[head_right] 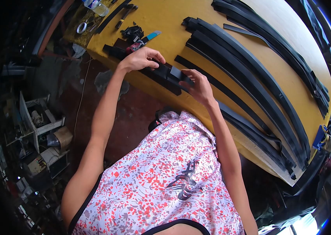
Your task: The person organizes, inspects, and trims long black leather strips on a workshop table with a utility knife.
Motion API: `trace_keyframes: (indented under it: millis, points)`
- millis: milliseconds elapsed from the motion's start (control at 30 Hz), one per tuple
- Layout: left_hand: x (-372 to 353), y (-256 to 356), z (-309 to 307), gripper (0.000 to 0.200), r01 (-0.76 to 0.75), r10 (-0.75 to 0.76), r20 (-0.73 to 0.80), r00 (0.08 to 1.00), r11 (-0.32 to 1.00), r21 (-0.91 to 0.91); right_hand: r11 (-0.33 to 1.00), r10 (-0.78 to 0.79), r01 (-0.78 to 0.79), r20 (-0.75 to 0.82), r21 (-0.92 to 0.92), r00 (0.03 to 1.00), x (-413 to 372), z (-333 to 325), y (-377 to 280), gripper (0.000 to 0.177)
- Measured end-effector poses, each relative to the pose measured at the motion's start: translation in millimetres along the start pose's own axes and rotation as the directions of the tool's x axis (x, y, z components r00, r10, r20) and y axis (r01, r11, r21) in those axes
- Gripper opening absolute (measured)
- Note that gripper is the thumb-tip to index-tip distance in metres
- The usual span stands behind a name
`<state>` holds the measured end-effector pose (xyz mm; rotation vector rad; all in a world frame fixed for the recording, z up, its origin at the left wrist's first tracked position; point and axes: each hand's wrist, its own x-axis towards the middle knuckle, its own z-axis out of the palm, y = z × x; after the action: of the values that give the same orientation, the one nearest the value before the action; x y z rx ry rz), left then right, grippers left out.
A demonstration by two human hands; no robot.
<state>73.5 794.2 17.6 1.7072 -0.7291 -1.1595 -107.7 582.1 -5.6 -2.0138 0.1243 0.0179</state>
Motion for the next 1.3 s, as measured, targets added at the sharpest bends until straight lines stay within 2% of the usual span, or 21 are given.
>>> trace_keyframes:
  millis: [33,100,167,233,267,333,400,467,533,667,733,867,933,1167,1233,1300]
  points:
    - [-1.3,0.7,0.5,0.024,0.000,0.000,0.001,1.000,1.000,0.001,0.999,-0.037,0.038,0.017,-0.026,0.999,0.2,0.9,1.5,0.039]
    - [-8.9,10.4,4.8,0.019,-0.005,0.013,-0.077,0.997,0.994,0.113,0.999,-0.027,0.027,-0.001,-0.031,1.000,-1.4,1.5,1.4,0.037]
    - [-14.2,9.1,9.2,0.017,-0.026,0.044,-0.132,0.990,0.991,0.135,0.999,-0.018,0.017,-0.017,-0.035,1.000,-4.0,1.6,-0.8,0.035]
    - [-19.1,7.0,13.5,0.015,-0.047,0.076,-0.186,0.980,0.987,0.156,0.997,0.075,-0.075,-0.009,-0.014,0.997,-6.8,1.0,-5.7,0.030]
    - [-21.2,6.2,15.6,0.016,-0.022,0.046,-0.201,0.979,0.992,0.122,0.997,0.075,-0.075,-0.008,-0.014,0.997,-8.0,1.4,-5.5,0.030]
    - [-22.5,1.3,18.2,0.016,0.004,0.015,-0.216,0.976,0.996,0.085,0.998,-0.040,0.039,-0.003,-0.043,0.999,-10.1,2.3,-4.7,0.024]
    - [-23.4,-6.6,20.7,0.016,0.016,-0.023,-0.202,0.979,0.999,-0.038,0.995,-0.078,0.076,-0.018,-0.059,0.997,-13.2,3.4,-6.6,0.024]
    - [-23.5,-11.3,22.2,0.017,0.026,-0.040,-0.204,0.978,0.997,-0.070,0.991,-0.115,0.113,-0.029,-0.076,0.993,-16.1,4.2,-7.4,0.023]
    - [-23.6,-14.7,24.0,0.017,0.034,-0.054,-0.206,0.977,0.994,-0.102,0.995,-0.099,0.099,-0.019,-0.033,0.995,-18.1,3.8,-7.6,0.024]
    - [-24.1,-12.0,24.5,0.017,0.019,-0.043,-0.251,0.967,0.995,-0.096,0.996,-0.063,0.063,0.006,-0.068,0.998,-14.1,0.4,-6.7,0.026]
    - [-24.2,-9.3,24.4,0.018,0.004,-0.029,-0.266,0.964,0.996,-0.094,0.997,0.047,-0.045,0.030,-0.060,0.998,-10.0,-1.6,-5.1,0.031]
    - [-23.5,-4.7,24.6,0.017,0.028,-0.061,-0.322,0.945,0.994,-0.107,0.992,0.120,-0.118,0.083,-0.035,0.989,-4.4,-10.5,-7.2,0.034]
    - [-23.0,-5.2,24.7,0.016,0.044,-0.082,-0.336,0.938,0.992,-0.119,0.986,0.164,-0.155,0.166,-0.069,0.972,-3.0,-15.6,-7.8,0.036]
    - [-2.9,-25.1,18.1,0.015,-0.010,-0.036,-0.400,0.916,0.994,-0.113,0.979,0.203,-0.203,0.106,-0.017,0.973,6.3,-13.8,-6.9,0.040]
    - [2.4,-25.8,14.3,0.016,-0.025,-0.008,-0.397,0.918,0.997,-0.078,0.971,0.171,-0.161,0.046,-0.177,0.984,11.2,-15.4,-12.5,0.043]
    - [5.7,-18.8,12.1,0.016,-0.014,-0.016,-0.400,0.916,0.997,-0.072,0.971,0.157,-0.143,0.059,-0.194,0.986,12.2,-17.4,-12.7,0.046]
